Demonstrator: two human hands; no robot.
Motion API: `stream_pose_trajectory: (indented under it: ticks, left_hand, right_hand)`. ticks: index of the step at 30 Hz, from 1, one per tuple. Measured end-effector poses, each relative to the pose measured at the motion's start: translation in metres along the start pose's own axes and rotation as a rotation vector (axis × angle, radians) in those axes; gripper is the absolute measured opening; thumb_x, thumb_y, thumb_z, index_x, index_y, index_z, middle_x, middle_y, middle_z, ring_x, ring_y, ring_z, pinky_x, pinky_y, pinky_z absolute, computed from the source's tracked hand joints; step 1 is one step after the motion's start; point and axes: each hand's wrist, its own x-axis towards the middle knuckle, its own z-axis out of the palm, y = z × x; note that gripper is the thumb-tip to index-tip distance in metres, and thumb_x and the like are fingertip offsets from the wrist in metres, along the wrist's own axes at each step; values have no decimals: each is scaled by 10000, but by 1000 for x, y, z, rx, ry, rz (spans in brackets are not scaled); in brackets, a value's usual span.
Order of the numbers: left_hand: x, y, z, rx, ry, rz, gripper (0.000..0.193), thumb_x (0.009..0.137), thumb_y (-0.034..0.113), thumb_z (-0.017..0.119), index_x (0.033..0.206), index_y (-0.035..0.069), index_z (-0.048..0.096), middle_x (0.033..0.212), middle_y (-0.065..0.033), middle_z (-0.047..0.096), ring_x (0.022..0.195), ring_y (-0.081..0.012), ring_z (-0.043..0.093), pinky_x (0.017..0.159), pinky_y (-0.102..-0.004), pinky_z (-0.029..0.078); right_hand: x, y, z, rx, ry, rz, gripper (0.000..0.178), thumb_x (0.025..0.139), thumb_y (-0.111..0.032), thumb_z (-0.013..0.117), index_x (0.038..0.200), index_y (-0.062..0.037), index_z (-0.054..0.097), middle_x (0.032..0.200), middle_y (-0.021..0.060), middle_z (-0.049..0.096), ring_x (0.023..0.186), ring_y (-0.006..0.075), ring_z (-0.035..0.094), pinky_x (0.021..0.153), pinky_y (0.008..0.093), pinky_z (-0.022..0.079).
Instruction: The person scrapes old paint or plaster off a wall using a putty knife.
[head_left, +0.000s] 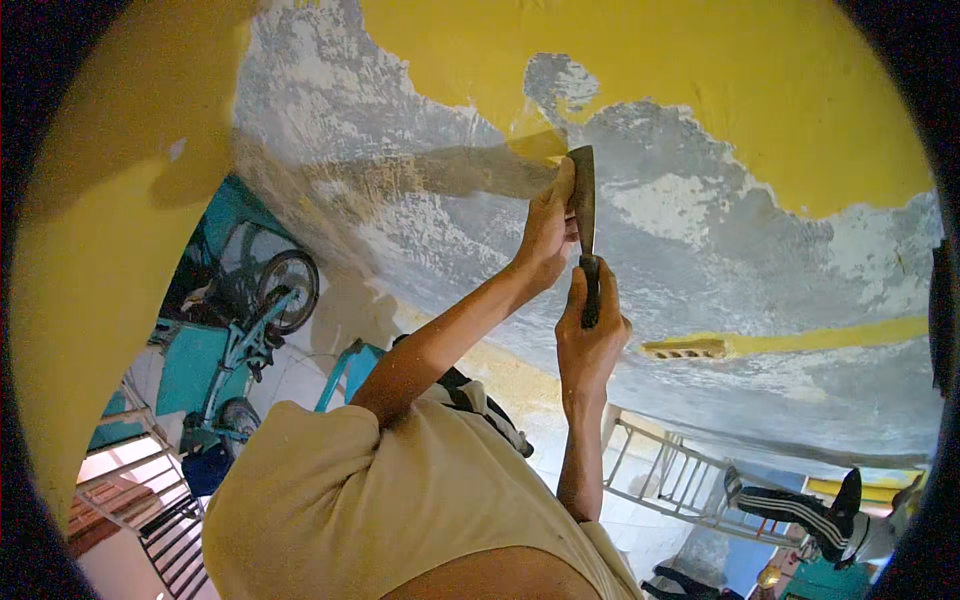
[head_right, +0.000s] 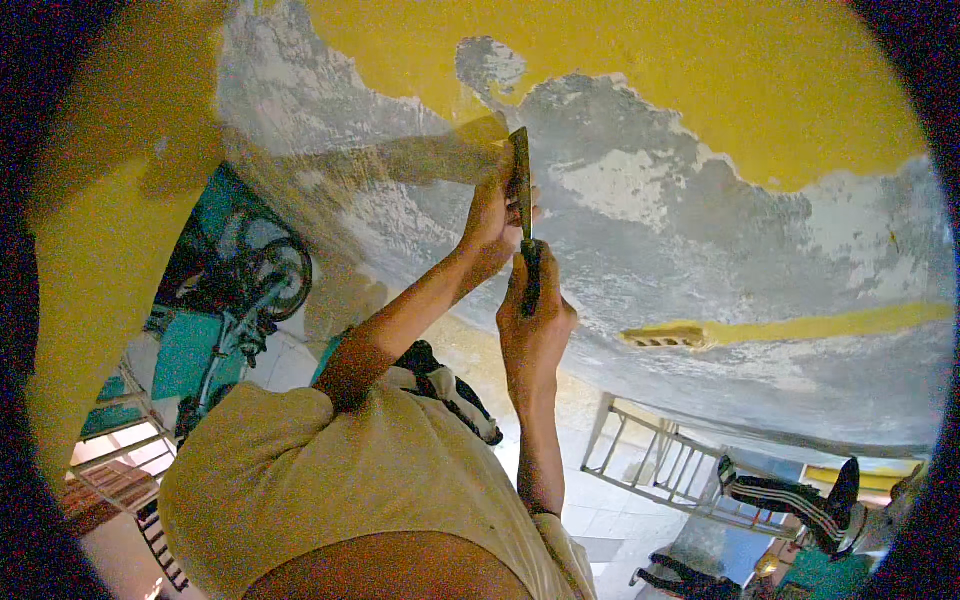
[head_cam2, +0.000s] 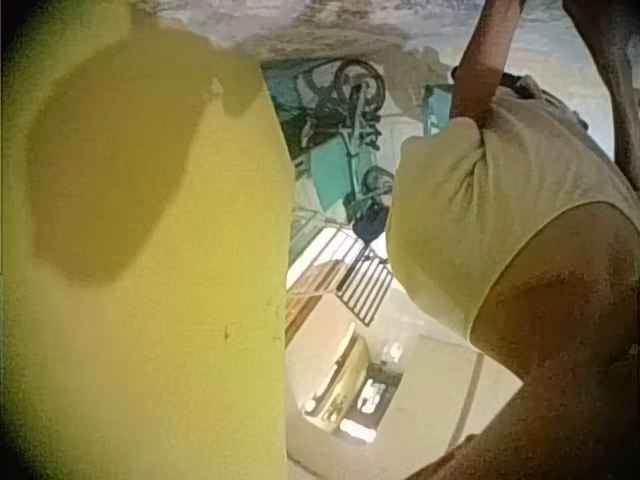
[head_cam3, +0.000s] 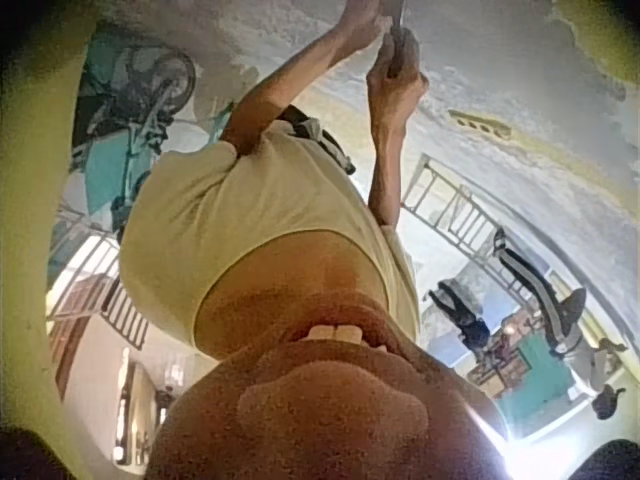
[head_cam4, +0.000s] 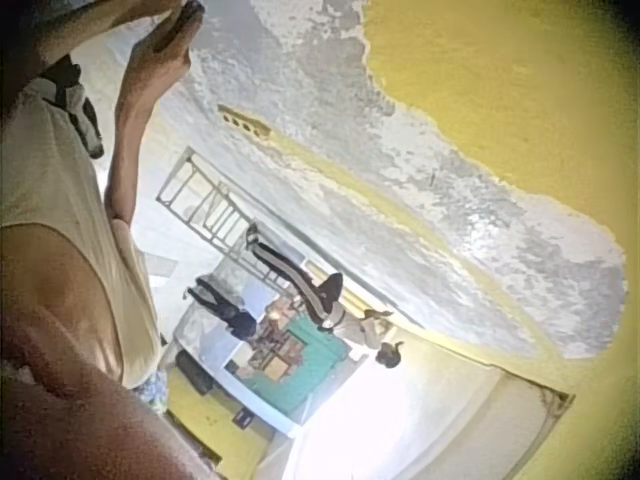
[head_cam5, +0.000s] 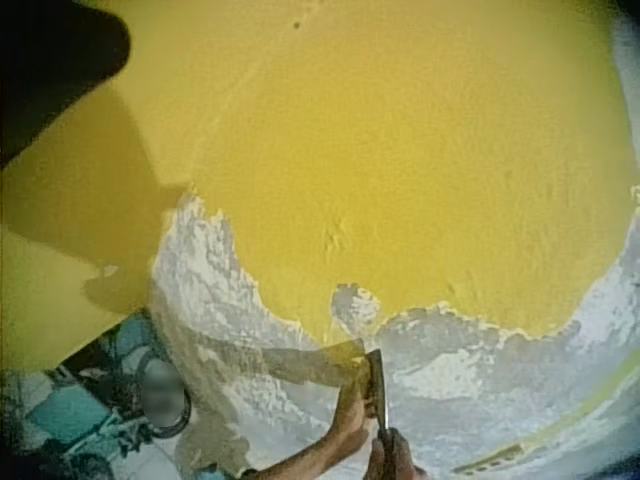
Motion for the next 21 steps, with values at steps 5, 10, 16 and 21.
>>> stream_pose_trajectory:
  ticks: [5, 10, 16, 21]
  left_hand:
    - [-13, -19, -2, 268, 40, 18, 440, 860, 552, 493, 628, 179, 461, 513, 53, 399, 447, -64, 358, 416, -247, 253]
    - [-42, -57, -34, 595, -42, -147, 509, 864, 510, 521, 529, 135, 444, 469, 43, 361, 437, -74, 352, 419, -259, 260]
    - [-81, -41, -104, 1005, 140, 378, 332, 877, 291, 556, 1062, 17, 587, 923, -109, 599, 803, -205, 598, 604, -309, 466]
    - [-19, 33, -37, 1501, -141, 1143, 472, 861, 244, 561, 1315, 183, 445, 1376, -124, 377, 1274, -294, 342, 1033, -484, 219]
  right_hand:
    - [-11, 32, -7, -19, -17, 16, 157, 892, -120, 539, 1007, -13, 539, 714, 212, 605, 616, 368, 615, 502, 362, 456]
    - [-58, 81, -13, -31, -164, 268, 168, 905, -156, 516, 930, 8, 545, 658, 248, 561, 531, 381, 547, 468, 369, 407]
    - [-128, 139, 6, -112, -273, 288, 262, 858, -188, 583, 744, 46, 556, 548, 188, 469, 490, 162, 395, 470, 350, 375]
    - [-123, 124, 6, -60, -159, 396, 280, 860, -180, 582, 707, 51, 543, 521, 146, 461, 492, 142, 383, 455, 344, 357]
